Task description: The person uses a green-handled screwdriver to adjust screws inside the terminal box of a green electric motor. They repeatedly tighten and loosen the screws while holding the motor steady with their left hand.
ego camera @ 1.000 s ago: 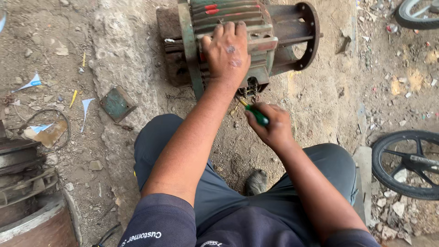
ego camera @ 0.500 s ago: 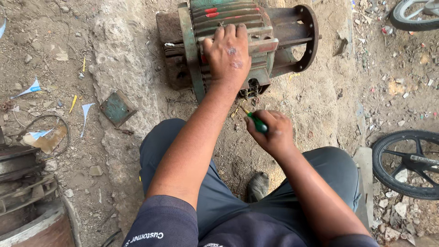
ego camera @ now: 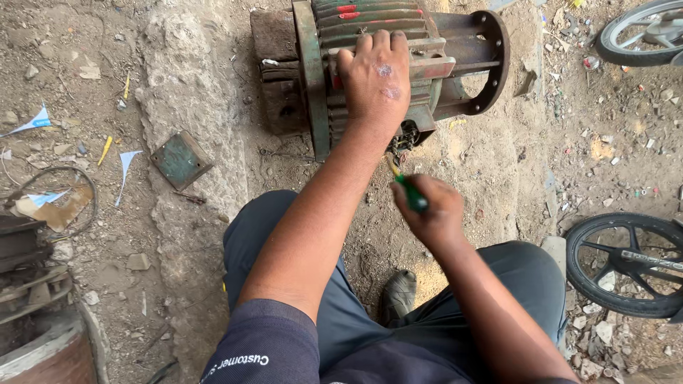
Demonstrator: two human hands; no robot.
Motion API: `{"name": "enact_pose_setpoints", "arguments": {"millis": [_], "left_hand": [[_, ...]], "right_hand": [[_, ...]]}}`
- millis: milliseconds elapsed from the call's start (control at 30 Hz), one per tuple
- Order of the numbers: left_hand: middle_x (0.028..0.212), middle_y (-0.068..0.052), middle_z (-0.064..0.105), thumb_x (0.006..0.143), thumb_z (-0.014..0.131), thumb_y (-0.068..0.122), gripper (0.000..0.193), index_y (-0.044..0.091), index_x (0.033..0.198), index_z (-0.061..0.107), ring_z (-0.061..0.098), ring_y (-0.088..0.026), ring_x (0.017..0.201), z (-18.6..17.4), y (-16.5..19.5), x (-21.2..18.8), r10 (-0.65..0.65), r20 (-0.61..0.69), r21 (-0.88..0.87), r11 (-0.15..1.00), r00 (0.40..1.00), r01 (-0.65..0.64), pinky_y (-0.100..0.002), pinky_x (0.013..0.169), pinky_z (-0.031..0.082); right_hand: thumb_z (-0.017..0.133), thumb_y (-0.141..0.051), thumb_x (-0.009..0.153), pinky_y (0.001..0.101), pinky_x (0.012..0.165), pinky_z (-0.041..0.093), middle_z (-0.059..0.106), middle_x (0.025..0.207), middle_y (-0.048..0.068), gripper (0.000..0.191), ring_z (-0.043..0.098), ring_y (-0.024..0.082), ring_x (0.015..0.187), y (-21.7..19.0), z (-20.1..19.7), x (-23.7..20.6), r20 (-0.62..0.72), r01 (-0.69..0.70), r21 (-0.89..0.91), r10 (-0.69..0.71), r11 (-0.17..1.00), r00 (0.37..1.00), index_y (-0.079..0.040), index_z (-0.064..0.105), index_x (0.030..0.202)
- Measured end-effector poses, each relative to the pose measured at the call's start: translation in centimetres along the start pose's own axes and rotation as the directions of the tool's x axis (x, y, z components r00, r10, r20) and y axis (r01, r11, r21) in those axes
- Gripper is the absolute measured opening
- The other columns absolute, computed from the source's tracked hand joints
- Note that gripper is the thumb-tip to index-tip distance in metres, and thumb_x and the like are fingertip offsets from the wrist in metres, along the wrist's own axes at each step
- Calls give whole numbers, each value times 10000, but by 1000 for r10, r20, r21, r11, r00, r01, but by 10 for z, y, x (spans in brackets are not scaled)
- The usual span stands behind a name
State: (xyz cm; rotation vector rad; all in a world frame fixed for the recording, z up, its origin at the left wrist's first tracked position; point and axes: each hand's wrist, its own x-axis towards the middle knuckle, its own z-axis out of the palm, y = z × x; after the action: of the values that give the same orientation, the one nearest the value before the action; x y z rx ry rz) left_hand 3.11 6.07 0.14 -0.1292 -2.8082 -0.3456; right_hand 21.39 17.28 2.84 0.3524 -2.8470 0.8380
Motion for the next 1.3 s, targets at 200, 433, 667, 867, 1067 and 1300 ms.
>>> {"name": "enact_pose_setpoints", "arguments": {"millis": [200,433,667,867,1067,1300], "left_hand": [[1005,-40,668,873,663,176,270,121,1137,678,618,-220,981,-4,-3,0,30,-39,-26,999,999,-31,-435,784,407],[1020,-46,667,779,716,143,384,112,1160,685,617,-237,990,-7,-6,-2,47,-76,-80,995,996,-53,-447,795,401],[1055,-53,664,653,862,256,575,120,1173,658,615,-252,1032,-19,-3,2,56,35,-58,997,998,-54,-459,813,410],[1061,-83,653,607,924,421,764,92,1236,640,607,-240,1005,-23,-2,5,59,125,19,998,990,-62,-428,783,406],[1074,-72,654,641,923,390,753,94,1272,640,605,-225,1017,-20,-3,2,81,88,-8,997,993,-80,-425,802,408],[1093,-93,665,649,893,312,707,80,1268,642,608,-234,1017,-17,-4,4,72,103,-28,997,992,-70,-425,789,407]], "right_hand": [[790,-192,936,394,661,576,744,840,132,195,741,276,738,3,2,0,-9,-48,93,49,995,999,-65,703,1054],[789,-223,948,331,662,592,765,859,115,208,771,214,745,19,6,-8,3,-208,246,214,947,977,-65,720,1065],[796,-227,940,346,654,580,758,859,139,238,753,222,726,23,0,-5,22,-216,216,216,952,976,-60,735,1098],[778,-247,960,339,702,614,777,961,118,267,785,220,824,19,-3,-3,8,-172,295,177,940,984,-77,711,1154],[760,-285,984,379,750,634,778,947,93,207,797,248,848,16,-11,4,11,-168,258,171,951,985,-110,697,1074],[822,-308,907,421,701,586,751,868,115,257,752,309,783,15,-1,0,20,-93,112,91,989,996,-125,702,1042]]}}
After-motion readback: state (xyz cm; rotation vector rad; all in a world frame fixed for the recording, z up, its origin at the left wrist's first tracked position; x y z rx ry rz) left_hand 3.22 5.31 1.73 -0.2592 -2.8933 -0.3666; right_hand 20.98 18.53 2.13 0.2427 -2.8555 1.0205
